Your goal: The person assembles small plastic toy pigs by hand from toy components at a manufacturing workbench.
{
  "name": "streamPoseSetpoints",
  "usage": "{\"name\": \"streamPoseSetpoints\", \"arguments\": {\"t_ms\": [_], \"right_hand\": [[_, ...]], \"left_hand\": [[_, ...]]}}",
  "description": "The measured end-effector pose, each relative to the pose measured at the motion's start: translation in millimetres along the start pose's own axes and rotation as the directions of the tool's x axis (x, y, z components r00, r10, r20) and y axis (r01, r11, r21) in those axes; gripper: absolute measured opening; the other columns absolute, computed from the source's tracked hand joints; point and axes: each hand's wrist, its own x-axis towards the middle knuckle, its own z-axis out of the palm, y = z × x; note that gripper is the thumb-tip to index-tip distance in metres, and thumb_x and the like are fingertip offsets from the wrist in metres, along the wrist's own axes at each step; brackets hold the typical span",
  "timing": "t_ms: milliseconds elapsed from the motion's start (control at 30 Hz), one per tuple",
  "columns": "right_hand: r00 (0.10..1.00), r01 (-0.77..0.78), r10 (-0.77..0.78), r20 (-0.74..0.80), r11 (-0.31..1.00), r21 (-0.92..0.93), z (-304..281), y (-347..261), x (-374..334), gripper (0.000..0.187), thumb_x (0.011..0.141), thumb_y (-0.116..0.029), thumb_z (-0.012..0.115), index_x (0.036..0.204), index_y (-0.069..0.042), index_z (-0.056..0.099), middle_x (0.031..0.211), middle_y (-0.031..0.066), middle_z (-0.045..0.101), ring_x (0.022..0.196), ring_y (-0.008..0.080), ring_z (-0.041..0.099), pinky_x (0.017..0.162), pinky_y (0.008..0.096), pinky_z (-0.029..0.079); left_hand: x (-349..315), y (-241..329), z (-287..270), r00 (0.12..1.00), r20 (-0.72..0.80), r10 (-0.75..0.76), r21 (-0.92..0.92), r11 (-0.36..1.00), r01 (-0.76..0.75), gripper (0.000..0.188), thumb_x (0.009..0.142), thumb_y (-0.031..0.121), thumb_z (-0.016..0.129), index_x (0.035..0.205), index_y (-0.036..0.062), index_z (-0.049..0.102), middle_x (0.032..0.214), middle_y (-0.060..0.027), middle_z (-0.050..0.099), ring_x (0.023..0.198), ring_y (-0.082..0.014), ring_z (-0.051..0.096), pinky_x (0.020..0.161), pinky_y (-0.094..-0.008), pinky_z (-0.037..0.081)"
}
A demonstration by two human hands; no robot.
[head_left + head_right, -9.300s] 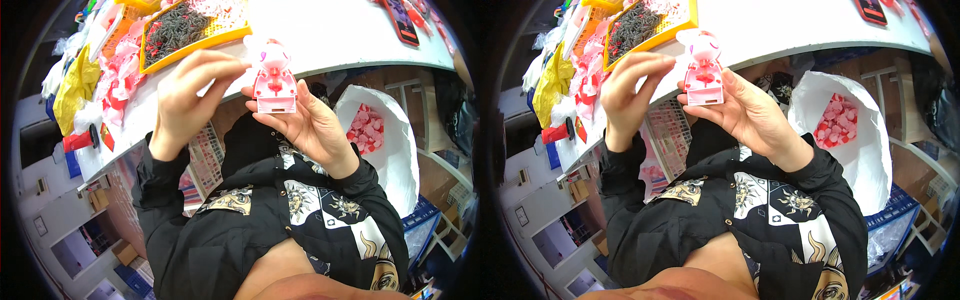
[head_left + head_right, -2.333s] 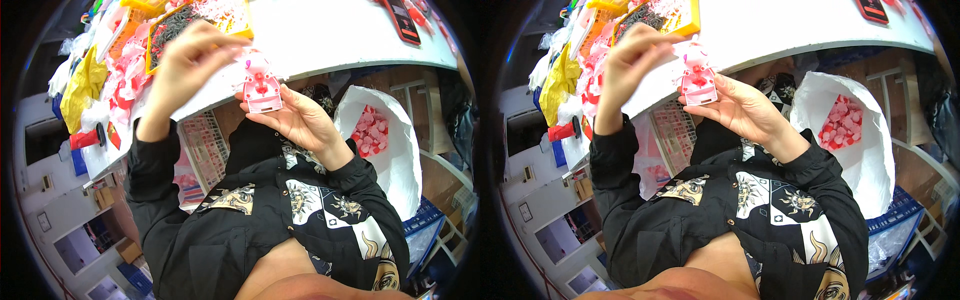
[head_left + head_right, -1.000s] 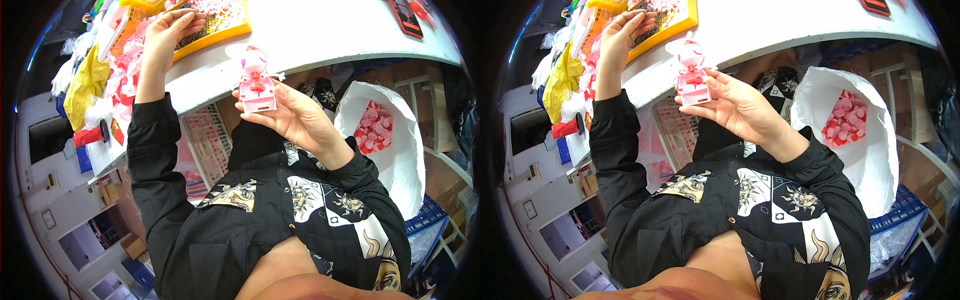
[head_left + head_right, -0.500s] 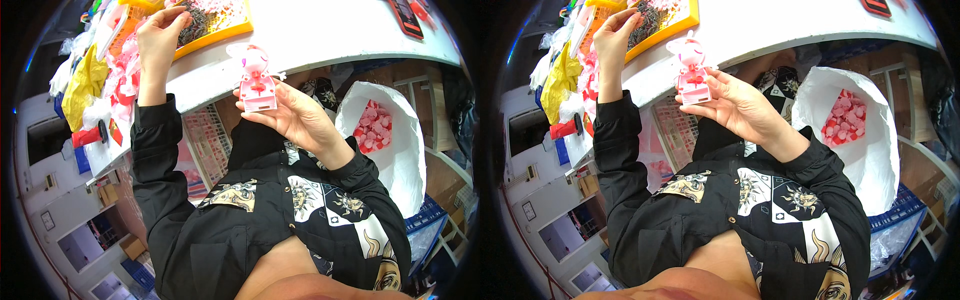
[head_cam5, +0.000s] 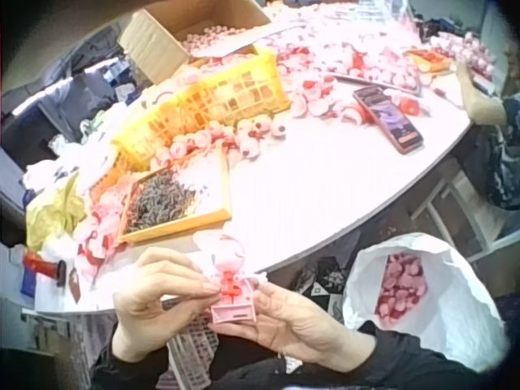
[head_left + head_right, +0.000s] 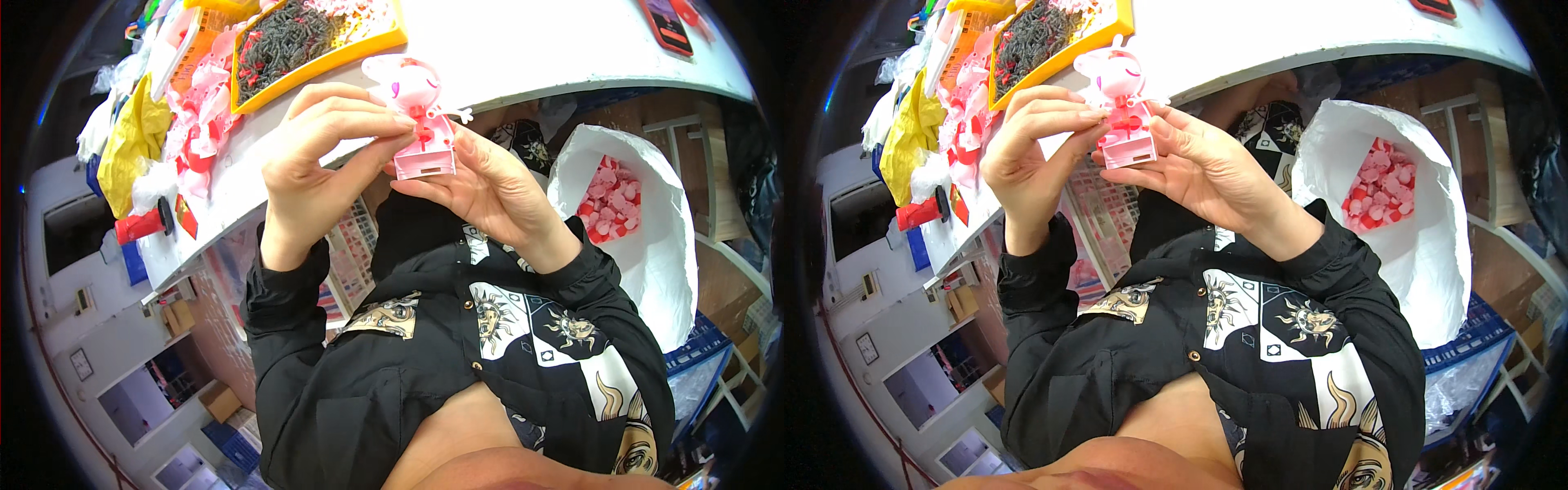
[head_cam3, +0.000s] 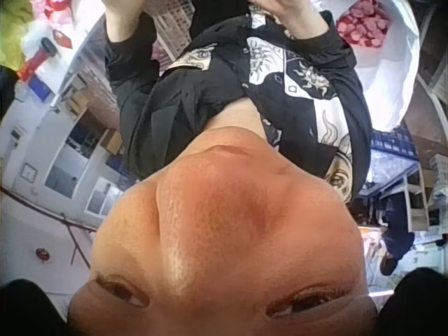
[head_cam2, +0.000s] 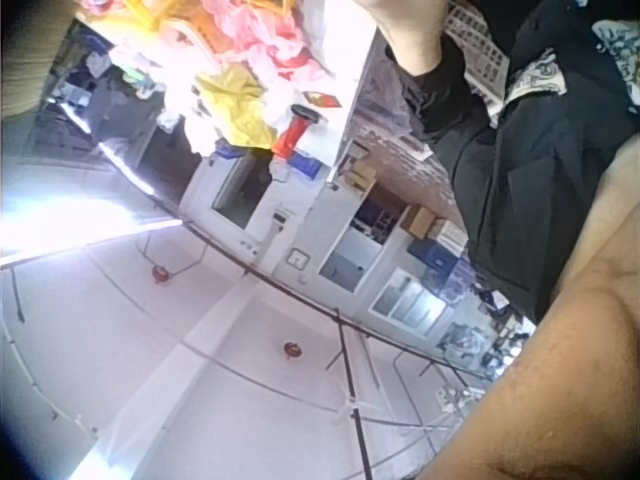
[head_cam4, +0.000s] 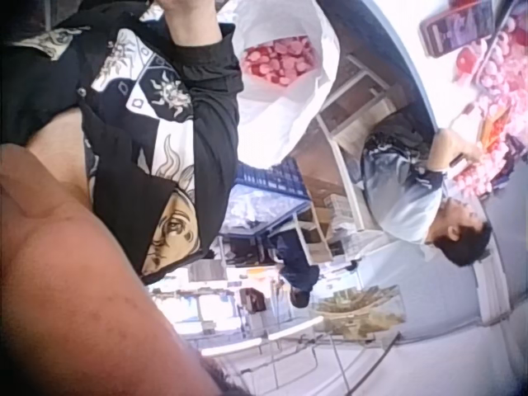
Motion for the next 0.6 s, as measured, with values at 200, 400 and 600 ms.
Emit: {"name": "streamPoseSetpoints", "arguments": {"t_ms": [200, 400, 600], "right_hand": [[1.000, 0.006, -0.005, 0.026, 0.999, -0.050, -2, 4, 1, 0.043, 0.096, -0.020, 0.054, 0.133, -0.002, 0.040, 0.124, 0.0102, 0.054, 0.115, 0.0212, 0.055, 0.104, 0.0467, 0.043], [0.999, -0.037, 0.038, 0.010, 0.998, -0.043, 8, 3, 0, 0.045, 0.098, -0.021, 0.051, 0.136, -0.002, 0.037, 0.127, 0.0104, 0.052, 0.117, 0.0211, 0.053, 0.104, 0.0472, 0.042], [1.000, -0.020, 0.021, 0.004, 0.992, -0.127, 5, 5, 3, 0.048, 0.098, -0.022, 0.049, 0.138, 0.000, 0.033, 0.128, 0.0127, 0.051, 0.118, 0.0234, 0.053, 0.105, 0.0488, 0.041]], "left_hand": [[-8, -4, 6, 1.000, 0.025, -0.004, 0.039, 0.999, 0.003, 0.025, 0.066, -0.002, 0.075, 0.089, 0.0072, 0.072, 0.084, -0.0032, 0.069, 0.084, -0.0204, 0.062, 0.076, -0.0302, 0.050], [-14, -6, 6, 1.000, -0.017, -0.009, 0.079, 0.997, 0.010, 0.024, 0.067, -0.001, 0.075, 0.089, 0.0071, 0.071, 0.086, -0.0033, 0.069, 0.085, -0.0202, 0.062, 0.075, -0.0302, 0.050], [-18, -6, 5, 0.999, -0.047, -0.003, 0.070, 0.998, 0.007, 0.031, 0.067, -0.002, 0.074, 0.097, 0.0078, 0.070, 0.093, -0.0015, 0.069, 0.090, -0.0207, 0.061, 0.079, -0.0317, 0.049]]}}
